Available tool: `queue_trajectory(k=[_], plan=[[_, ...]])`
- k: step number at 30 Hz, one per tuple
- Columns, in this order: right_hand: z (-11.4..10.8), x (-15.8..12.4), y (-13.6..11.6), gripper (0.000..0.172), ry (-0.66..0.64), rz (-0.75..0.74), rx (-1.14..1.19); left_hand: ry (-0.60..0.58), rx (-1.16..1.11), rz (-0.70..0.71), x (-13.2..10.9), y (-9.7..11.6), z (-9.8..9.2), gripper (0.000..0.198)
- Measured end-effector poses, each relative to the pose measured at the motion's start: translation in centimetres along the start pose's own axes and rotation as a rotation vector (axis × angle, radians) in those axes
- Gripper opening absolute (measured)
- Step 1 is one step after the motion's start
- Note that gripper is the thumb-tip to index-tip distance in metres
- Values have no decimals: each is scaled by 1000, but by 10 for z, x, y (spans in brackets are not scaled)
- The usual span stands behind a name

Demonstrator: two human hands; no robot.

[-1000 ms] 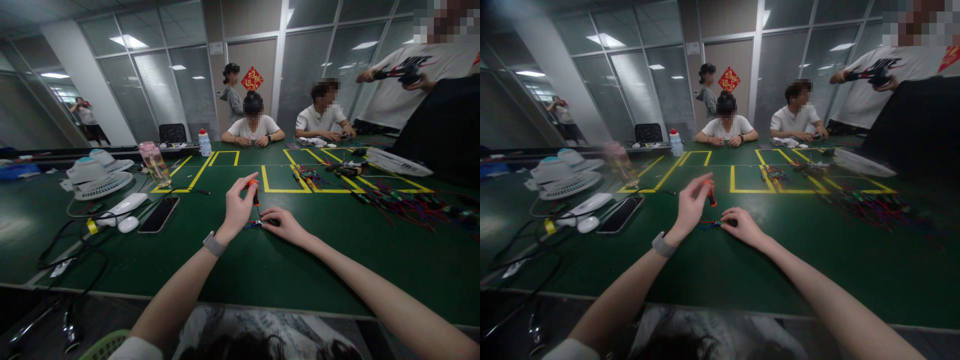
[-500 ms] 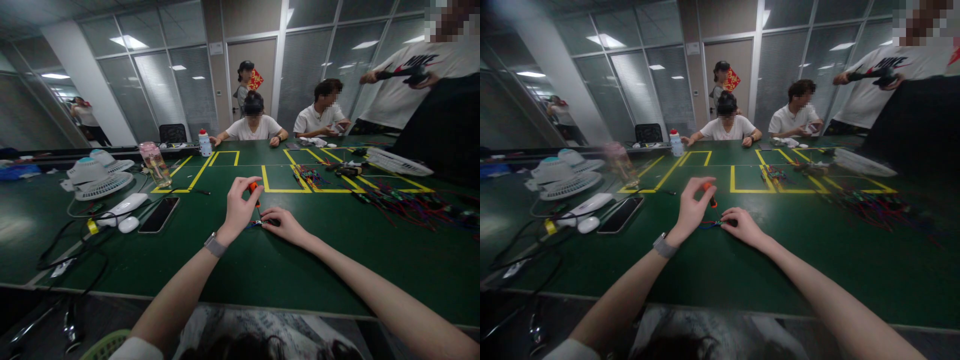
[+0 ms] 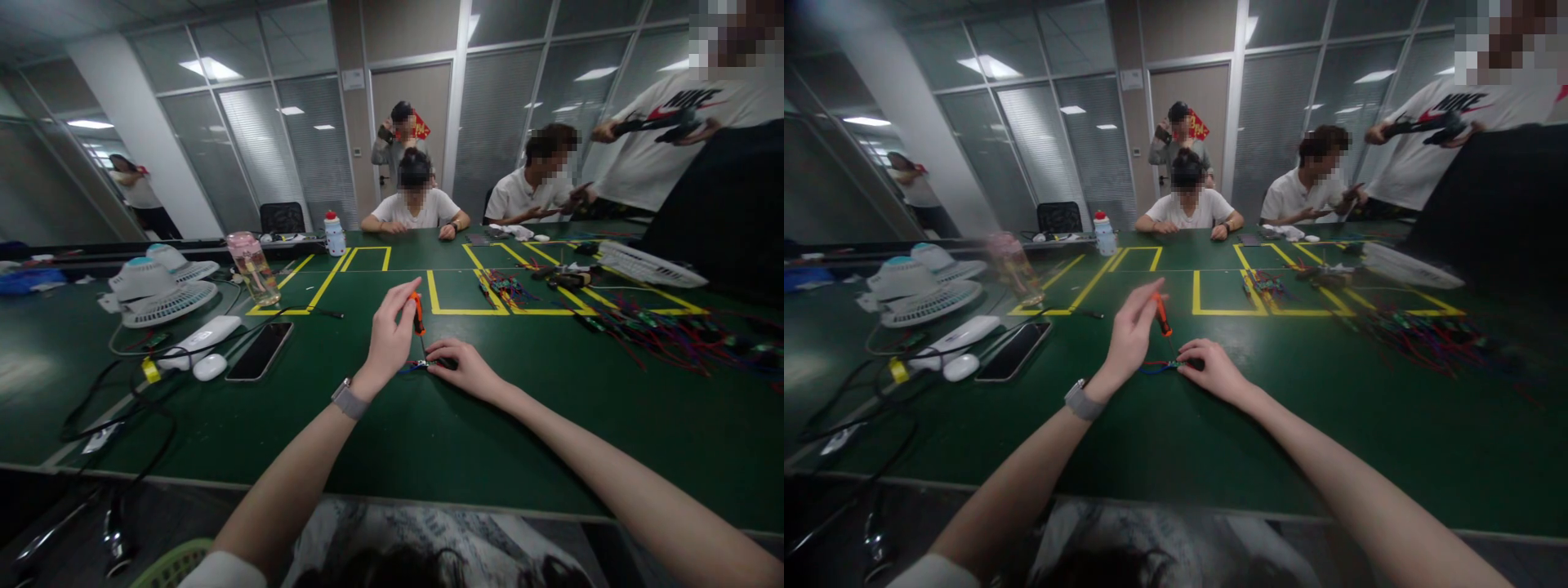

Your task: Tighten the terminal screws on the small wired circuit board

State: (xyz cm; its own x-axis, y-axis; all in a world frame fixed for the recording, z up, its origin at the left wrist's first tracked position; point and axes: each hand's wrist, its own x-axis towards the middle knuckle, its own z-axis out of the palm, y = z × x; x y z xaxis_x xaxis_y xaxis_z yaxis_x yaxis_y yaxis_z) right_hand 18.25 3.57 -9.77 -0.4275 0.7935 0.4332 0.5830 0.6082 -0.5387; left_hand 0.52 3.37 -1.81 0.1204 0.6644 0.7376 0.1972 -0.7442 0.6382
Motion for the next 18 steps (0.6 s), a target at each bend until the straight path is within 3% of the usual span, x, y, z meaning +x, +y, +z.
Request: queue_trajectory(k=[2,7,13,18], plan=[[0,0,0,12,-1,-1,-1,-20,-57,-7,-1,0,1,32],[0,0,-1,11,4,-4,6,88,134,29,0,4,-1,19],[-1,0,0,12,0,-4,15,2,-62,-16,0,-1,1,32],[0,0,1,11,-3,4,6,88,101,29,0,2,0,23]])
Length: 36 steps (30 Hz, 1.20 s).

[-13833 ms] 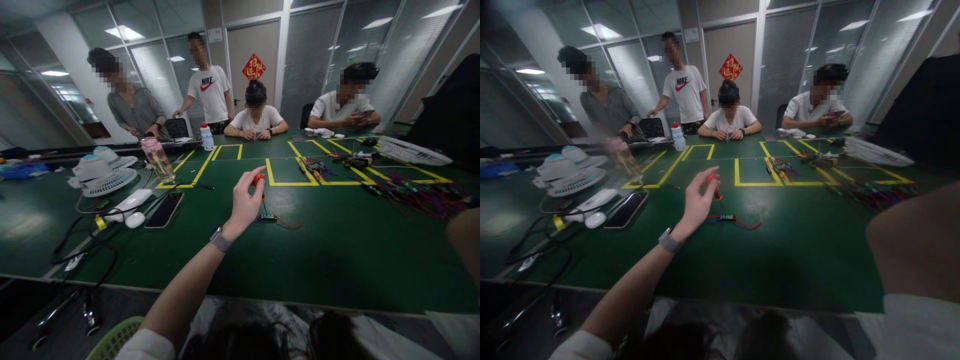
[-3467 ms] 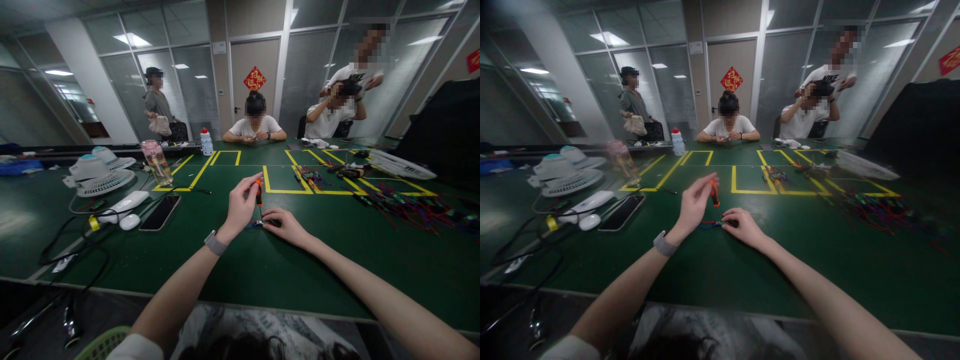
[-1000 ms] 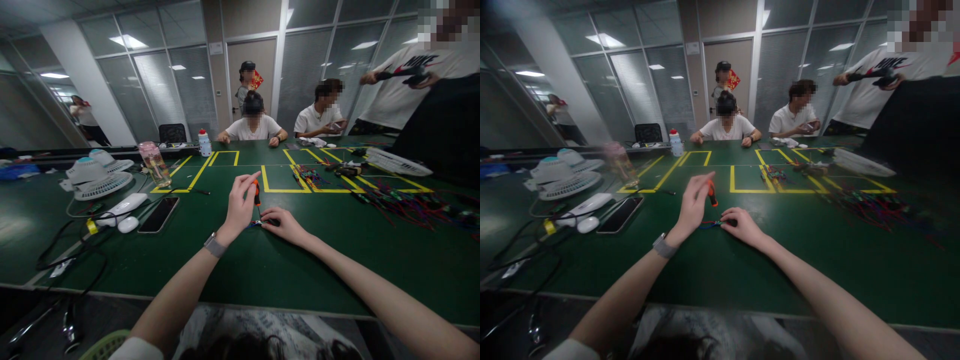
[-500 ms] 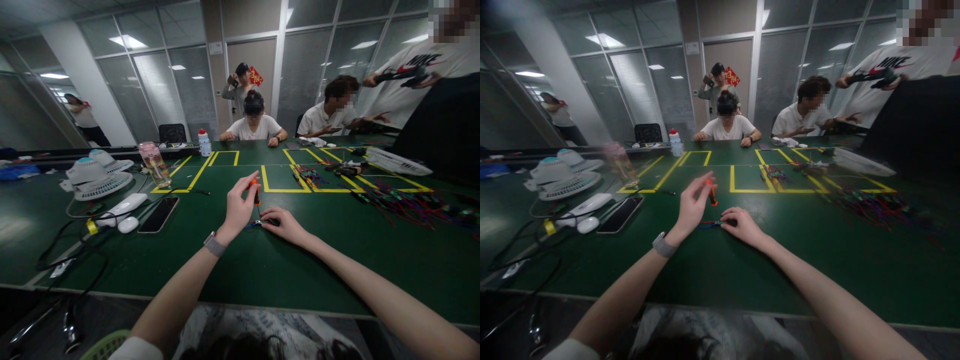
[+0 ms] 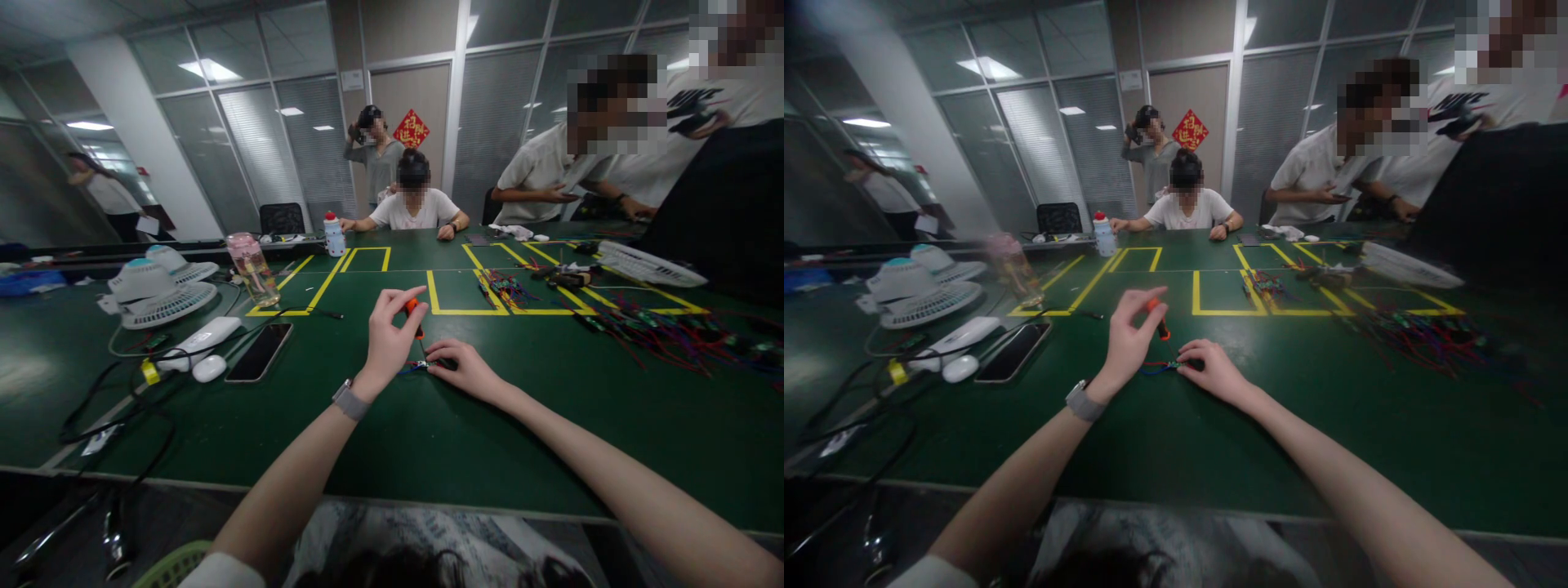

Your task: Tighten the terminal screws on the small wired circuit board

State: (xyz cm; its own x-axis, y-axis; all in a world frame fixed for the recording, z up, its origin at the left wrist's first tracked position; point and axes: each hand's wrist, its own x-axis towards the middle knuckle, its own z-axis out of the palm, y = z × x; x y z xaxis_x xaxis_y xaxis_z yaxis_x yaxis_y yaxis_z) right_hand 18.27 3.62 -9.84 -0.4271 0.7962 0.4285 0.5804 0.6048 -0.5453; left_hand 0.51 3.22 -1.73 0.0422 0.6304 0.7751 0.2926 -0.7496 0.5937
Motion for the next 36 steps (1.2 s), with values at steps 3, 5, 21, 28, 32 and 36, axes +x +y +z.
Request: queue_trajectory(k=[3,5,21,28,32,36], plan=[[0,0,0,12,5,-1,-1,-60,-92,-16,1,1,0,30],[0,0,-1,12,9,-6,0,-101,-166,-41,1,2,0,33],[-1,0,-2,11,14,-11,-7,-17,-23,-27,-1,3,0,23],[-1,0,-1,12,5,-7,0,-92,-154,-48,-2,-3,3,35],[0,0,0,12,10,-8,-1,-18,-42,-15,-2,-1,2,25],[0,0,0,12,10,-6,-2,-61,-88,-44,-2,-2,1,31]])
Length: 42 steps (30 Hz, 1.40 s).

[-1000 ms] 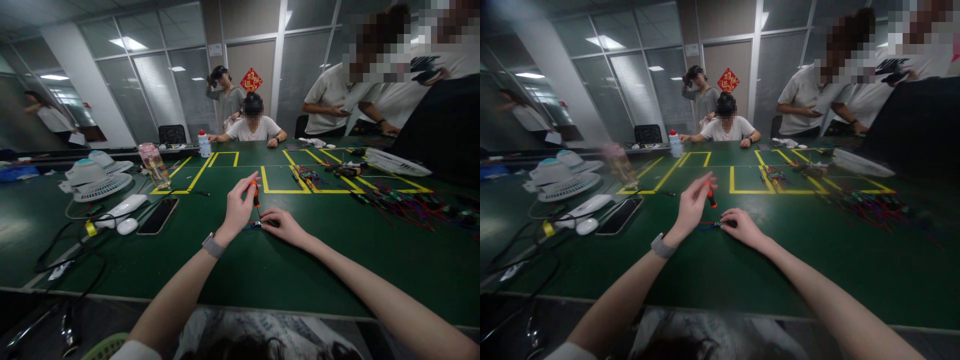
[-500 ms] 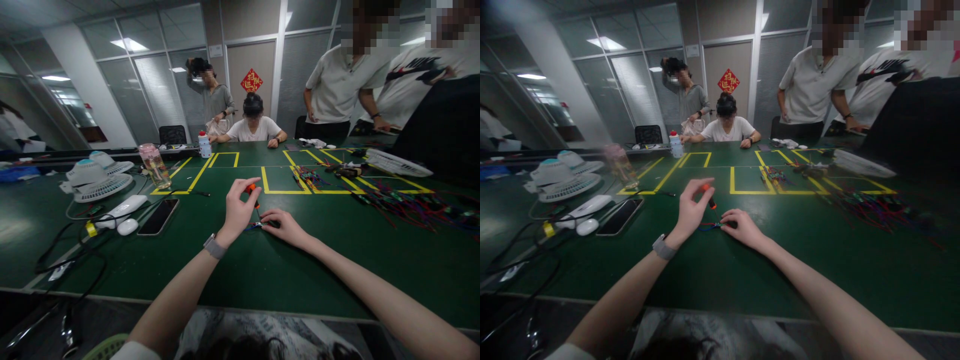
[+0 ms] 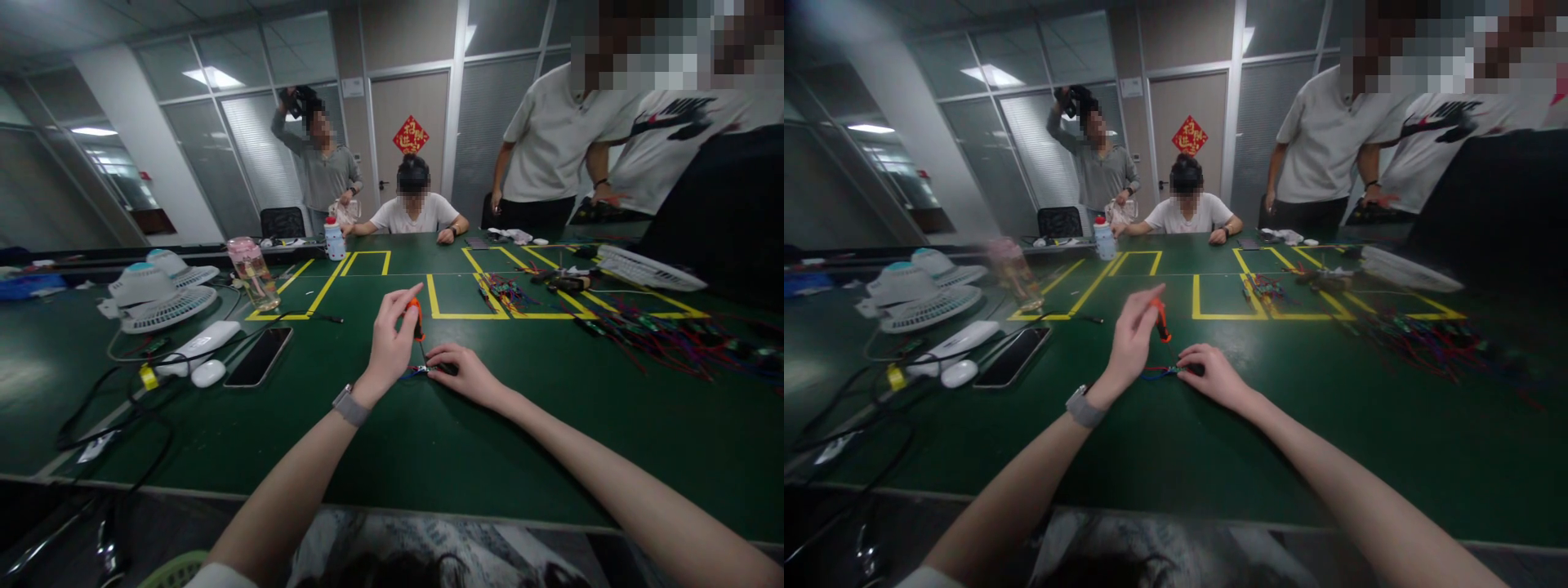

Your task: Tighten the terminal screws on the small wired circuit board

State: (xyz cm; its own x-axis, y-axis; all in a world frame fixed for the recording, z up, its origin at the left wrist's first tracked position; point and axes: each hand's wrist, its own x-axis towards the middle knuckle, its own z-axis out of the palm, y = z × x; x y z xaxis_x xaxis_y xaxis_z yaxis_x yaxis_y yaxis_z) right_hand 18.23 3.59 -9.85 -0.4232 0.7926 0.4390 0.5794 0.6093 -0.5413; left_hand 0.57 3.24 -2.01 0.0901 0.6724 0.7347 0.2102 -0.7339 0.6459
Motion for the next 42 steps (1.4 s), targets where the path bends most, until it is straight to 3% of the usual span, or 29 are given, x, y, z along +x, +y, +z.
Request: queue_trajectory(k=[3,8,13,18,23,27,32,37,42], plan=[[0,0,-1,12,-4,8,-3,-19,-60,-16,0,-1,1,33],[-1,-1,-1,13,-6,5,-2,50,74,9,1,0,1,23],[0,-1,0,13,-1,8,-9,-7,-60,-27,1,-1,1,32],[0,0,0,13,3,7,-1,48,44,-2,1,0,0,25],[0,0,0,13,-7,-10,-4,-22,-58,-1,2,1,0,32],[1,0,1,12,-3,-8,-6,42,52,26,1,2,-1,23],[0,0,1,13,-9,8,-3,-38,-60,-11,1,4,0,32],[-1,0,0,13,-12,9,6,26,33,17,1,5,0,24],[-1,0,-1,13,-16,15,6,-43,-60,0,1,3,1,33]])
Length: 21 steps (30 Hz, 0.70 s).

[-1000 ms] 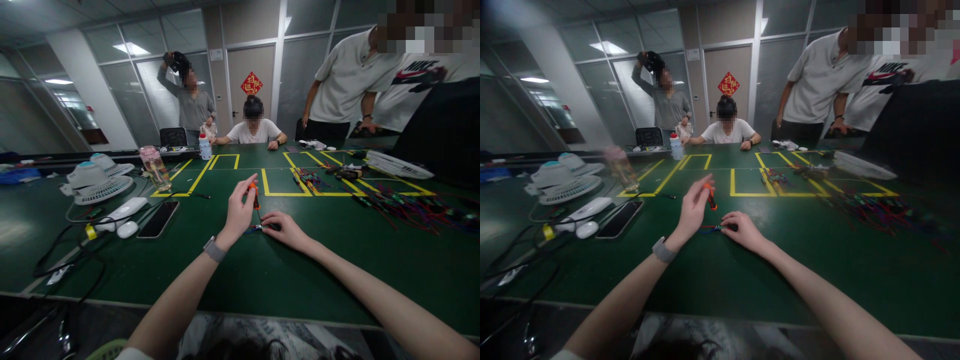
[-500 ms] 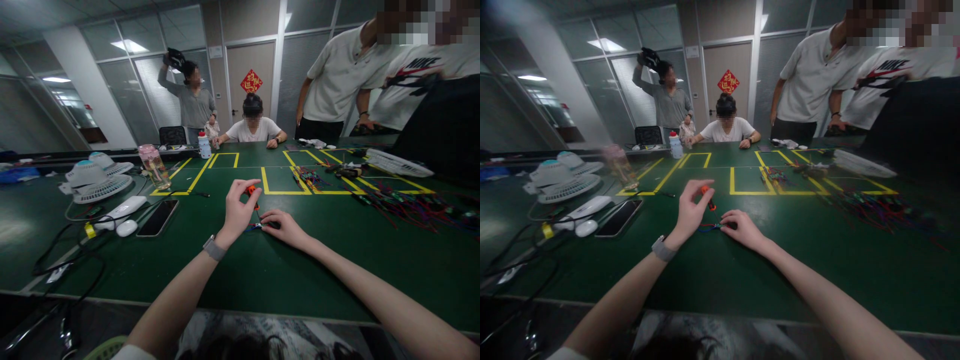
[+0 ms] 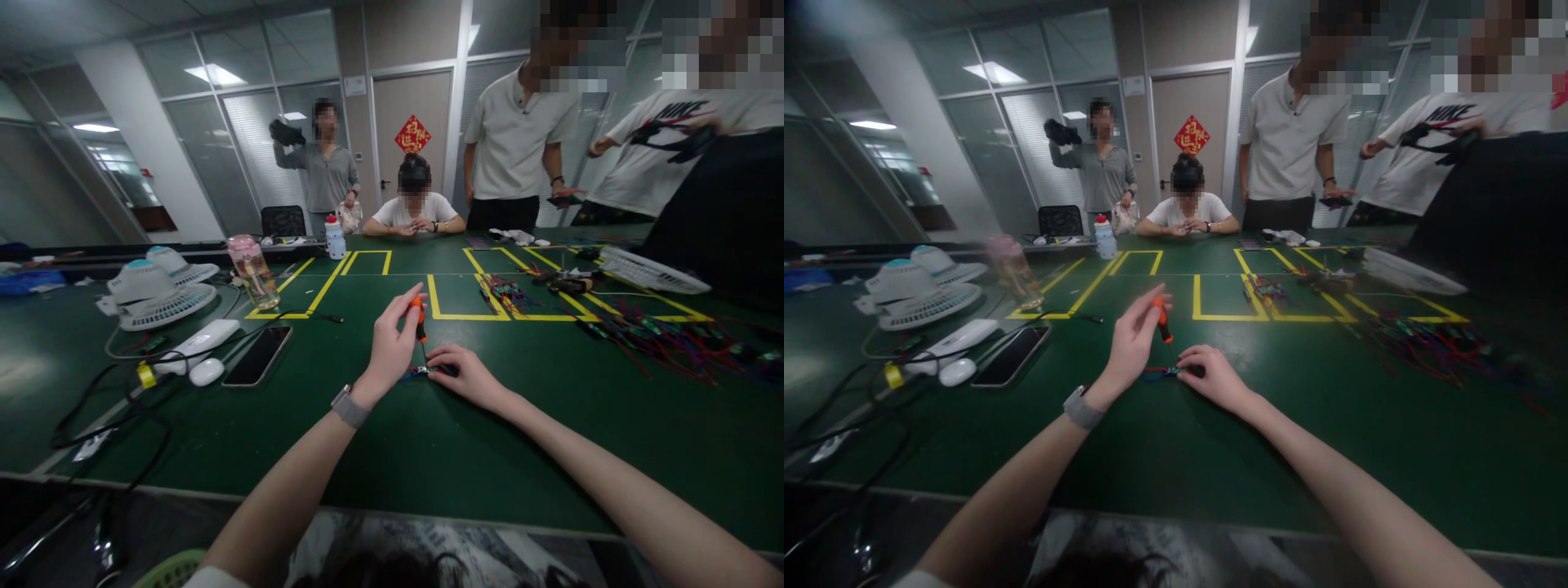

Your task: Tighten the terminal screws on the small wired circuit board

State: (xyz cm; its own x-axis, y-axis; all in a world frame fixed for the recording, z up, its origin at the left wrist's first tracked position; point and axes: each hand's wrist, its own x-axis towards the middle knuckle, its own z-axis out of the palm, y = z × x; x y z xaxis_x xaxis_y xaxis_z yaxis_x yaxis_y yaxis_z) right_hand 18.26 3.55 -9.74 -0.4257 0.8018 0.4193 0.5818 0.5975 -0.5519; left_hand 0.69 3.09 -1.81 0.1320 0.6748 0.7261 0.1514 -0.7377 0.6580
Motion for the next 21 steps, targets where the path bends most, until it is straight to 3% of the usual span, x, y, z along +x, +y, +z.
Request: queue_trajectory(k=[4,9,14,21], plan=[[-1,-1,-2,13,-7,6,4,77,82,7,0,-1,0,23],[-1,-1,-2,13,4,-5,4,0,6,-30,0,-2,0,33],[0,-1,-1,13,7,-11,-8,67,69,-14,-1,-2,1,24],[0,-1,-1,13,1,-3,-2,14,22,-2,-2,-1,0,32]])
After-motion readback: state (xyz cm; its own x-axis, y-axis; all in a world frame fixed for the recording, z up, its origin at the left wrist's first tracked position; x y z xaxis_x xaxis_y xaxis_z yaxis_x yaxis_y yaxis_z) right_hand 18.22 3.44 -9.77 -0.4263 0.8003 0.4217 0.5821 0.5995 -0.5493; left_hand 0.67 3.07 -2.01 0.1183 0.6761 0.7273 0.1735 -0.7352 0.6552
